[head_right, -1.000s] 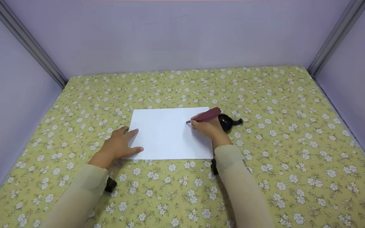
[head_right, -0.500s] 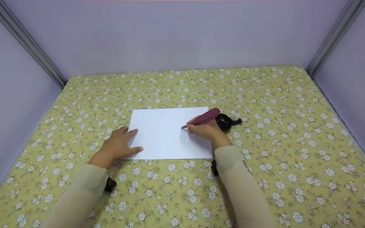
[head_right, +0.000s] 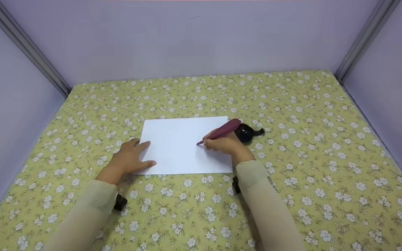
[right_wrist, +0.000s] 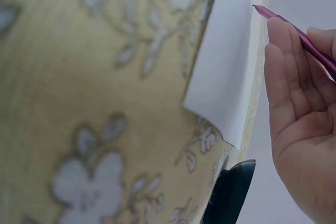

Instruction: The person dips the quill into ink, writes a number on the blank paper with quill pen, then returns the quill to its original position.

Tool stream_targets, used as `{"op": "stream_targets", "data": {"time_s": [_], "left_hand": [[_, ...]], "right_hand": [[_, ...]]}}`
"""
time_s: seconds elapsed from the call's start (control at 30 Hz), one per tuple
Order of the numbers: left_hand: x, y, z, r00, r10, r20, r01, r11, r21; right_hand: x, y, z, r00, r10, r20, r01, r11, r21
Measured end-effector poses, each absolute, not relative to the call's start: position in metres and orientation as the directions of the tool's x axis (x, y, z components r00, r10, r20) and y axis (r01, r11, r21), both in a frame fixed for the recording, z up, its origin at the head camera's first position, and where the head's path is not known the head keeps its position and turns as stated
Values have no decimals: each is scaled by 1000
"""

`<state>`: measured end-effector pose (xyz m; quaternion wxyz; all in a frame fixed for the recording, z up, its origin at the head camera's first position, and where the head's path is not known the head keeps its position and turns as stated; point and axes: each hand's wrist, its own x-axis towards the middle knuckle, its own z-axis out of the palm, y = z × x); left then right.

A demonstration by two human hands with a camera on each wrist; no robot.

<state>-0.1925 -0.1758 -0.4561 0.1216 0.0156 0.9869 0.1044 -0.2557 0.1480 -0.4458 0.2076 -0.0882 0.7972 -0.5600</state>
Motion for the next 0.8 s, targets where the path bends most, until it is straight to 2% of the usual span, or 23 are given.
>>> {"op": "stream_targets", "data": {"time_s": [0.2,0.8], "left_hand": [[-192,-176,-456,-971,56,-234,7,979,205],[-191,-176,-455,-969,70,-238,20,978,206]], "right_hand": [[-255,150,-445,-868,-451,-209,46,348,-937],[-247,152,-445,-847,-483,-223,7,408,-913]]}}
